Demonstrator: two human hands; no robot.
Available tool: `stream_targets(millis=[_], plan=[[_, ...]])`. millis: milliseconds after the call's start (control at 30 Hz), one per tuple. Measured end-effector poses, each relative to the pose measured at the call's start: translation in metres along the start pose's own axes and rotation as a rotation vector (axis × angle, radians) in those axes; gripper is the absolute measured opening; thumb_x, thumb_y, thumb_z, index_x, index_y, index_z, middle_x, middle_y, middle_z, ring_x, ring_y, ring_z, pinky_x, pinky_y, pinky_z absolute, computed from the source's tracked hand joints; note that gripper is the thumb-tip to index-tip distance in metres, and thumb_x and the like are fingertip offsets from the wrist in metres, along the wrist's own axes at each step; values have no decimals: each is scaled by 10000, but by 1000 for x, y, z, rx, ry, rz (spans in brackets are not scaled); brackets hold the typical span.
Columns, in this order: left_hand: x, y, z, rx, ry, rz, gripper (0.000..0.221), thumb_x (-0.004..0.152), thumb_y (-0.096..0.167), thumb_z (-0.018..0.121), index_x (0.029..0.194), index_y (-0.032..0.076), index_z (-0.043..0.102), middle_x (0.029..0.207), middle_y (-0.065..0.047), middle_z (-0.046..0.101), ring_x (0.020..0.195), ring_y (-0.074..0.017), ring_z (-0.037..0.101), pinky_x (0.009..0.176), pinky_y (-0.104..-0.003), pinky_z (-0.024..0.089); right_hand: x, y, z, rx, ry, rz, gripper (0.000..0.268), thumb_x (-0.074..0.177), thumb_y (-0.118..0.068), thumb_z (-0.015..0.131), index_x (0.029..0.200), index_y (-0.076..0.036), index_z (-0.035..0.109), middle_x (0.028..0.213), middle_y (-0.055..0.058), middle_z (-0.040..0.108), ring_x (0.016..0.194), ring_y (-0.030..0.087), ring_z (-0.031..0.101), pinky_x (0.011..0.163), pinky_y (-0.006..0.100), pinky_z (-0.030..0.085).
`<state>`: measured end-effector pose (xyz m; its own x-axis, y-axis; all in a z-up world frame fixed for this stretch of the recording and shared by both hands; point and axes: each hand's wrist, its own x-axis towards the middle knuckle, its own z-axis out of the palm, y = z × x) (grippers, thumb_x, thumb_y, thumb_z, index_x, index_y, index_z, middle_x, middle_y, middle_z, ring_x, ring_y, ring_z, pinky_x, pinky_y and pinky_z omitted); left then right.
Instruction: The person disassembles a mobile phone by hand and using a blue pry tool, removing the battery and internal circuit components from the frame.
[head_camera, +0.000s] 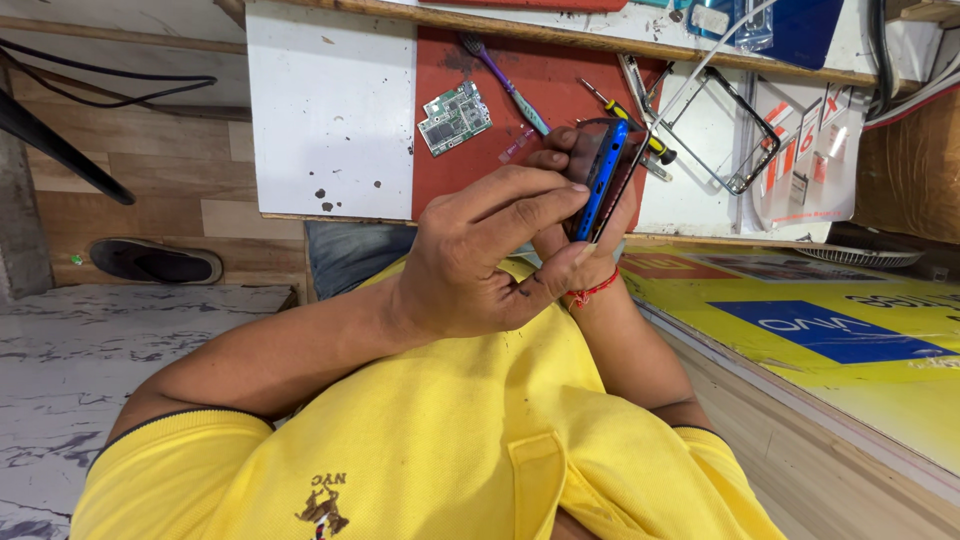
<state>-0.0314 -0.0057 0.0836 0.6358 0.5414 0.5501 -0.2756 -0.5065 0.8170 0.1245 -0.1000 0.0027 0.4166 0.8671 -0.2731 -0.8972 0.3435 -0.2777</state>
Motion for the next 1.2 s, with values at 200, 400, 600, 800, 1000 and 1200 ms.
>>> stream_targets(millis=[200, 400, 600, 800, 1000, 1200], plan=[[14, 6, -2, 133, 10, 8, 592, 923, 339, 874, 1364, 72, 581, 1254, -122, 634, 1105, -259, 683, 949, -353, 604, 2, -4, 3, 32, 74, 154, 350, 1015, -300, 536, 1251, -42, 551, 1247, 105, 595, 1153, 244, 625, 1036, 371, 555], [26, -8, -12, 63, -68, 47, 919, 915, 500, 882, 1527, 50, 366, 1440, -163, 528, 1324, -311, 571, 1135, -374, 510, 3, -12, -9, -189, -34, 275, 391, 1095, -280, 461, 1335, 15, 550, 1198, 175, 659, 1019, 276, 696, 889, 411, 631], [15, -7, -7, 75, -12, -37, 950, 888, 446, 960, 1560, 60, 411, 1459, -130, 566, 1305, -265, 639, 1107, -326, 564, 20, -23, -19, -30, 90, 576, 431, 1085, -341, 460, 1155, 39, 651, 1032, 179, 706, 839, 264, 682, 722, 384, 623], [13, -2, -5, 91, 33, -40, 928, 887, 374, 971, 1561, 59, 417, 1474, -128, 559, 1298, -258, 657, 1102, -315, 568, 25, -23, -15, -34, 68, 656, 438, 1074, -364, 487, 1114, 32, 670, 1007, 155, 715, 794, 248, 673, 677, 378, 614], [10, 0, -2, 103, 65, -27, 930, 863, 377, 975, 1546, 66, 426, 1483, -125, 562, 1322, -265, 644, 1128, -334, 561, 22, -23, -18, -93, 121, 646, 425, 1074, -355, 504, 1111, 38, 660, 996, 168, 714, 769, 244, 672, 686, 366, 615], [6, 2, 2, 106, 85, -19, 934, 864, 391, 979, 1546, 75, 424, 1483, -107, 550, 1352, -259, 622, 1160, -337, 544, 24, -25, -25, -155, 54, 643, 412, 1085, -340, 510, 1129, 45, 652, 979, 172, 713, 792, 244, 690, 642, 354, 607]])
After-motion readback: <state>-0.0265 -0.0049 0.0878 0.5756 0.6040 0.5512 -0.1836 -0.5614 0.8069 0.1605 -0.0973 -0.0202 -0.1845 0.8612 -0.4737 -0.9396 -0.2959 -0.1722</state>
